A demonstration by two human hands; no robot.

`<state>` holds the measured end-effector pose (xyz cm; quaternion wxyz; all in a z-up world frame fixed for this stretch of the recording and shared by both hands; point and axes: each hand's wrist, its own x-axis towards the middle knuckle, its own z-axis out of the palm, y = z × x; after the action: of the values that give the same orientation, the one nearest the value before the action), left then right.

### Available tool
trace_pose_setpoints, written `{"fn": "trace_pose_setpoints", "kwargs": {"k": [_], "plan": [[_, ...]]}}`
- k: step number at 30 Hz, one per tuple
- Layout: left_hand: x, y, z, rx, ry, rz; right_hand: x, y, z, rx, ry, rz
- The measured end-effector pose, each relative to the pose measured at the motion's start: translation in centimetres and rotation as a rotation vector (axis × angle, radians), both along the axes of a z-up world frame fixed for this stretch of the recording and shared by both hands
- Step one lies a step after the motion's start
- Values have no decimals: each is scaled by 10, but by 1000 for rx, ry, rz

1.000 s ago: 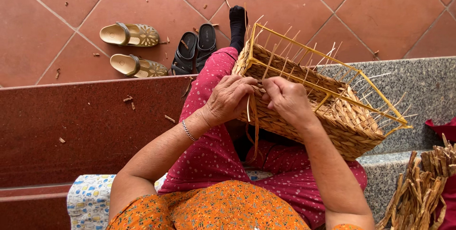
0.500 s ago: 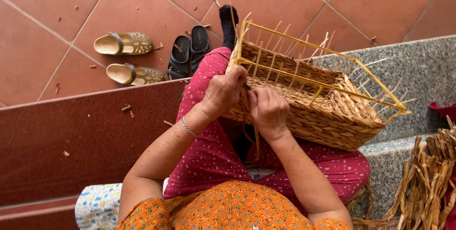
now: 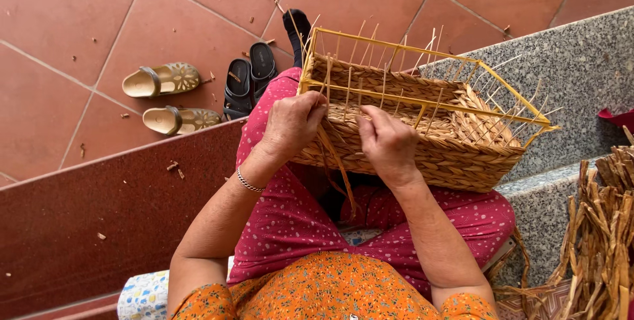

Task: The person weaves a rectangular basket by hand, interlacing dried palm strips through a yellow metal frame. They repeatedly pull the strips through the frame and tighten the weave to build up the basket walls.

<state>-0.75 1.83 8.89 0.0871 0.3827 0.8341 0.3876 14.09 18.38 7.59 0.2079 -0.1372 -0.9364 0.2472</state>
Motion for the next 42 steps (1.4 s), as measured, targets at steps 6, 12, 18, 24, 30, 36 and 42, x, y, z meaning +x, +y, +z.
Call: {"fn": "trace_pose_setpoints", "kwargs": {"k": [6, 12, 18, 24, 30, 36, 42], "plan": [[-9, 15, 3, 44, -59, -87, -18, -3, -3, 120, -18, -122], [-9, 12, 25, -8, -120, -169, -8, 4, 2, -138, 152, -145], [0, -15, 32, -65, -287, -75, 76, 45, 3, -255, 369, -182], [5, -38, -11, 35, 133, -75, 259, 180, -71, -308, 269, -966], [-3, -47, -31, -44, 228, -46, 410, 248, -158, 271, -171, -1132], [-10, -50, -39, -26, 182, -27, 420, 263, -179, 33, -305, -1218], [-12, -57, -43, -35, 191, -37, 402, 248, -138, 422, -248, -966]]}}
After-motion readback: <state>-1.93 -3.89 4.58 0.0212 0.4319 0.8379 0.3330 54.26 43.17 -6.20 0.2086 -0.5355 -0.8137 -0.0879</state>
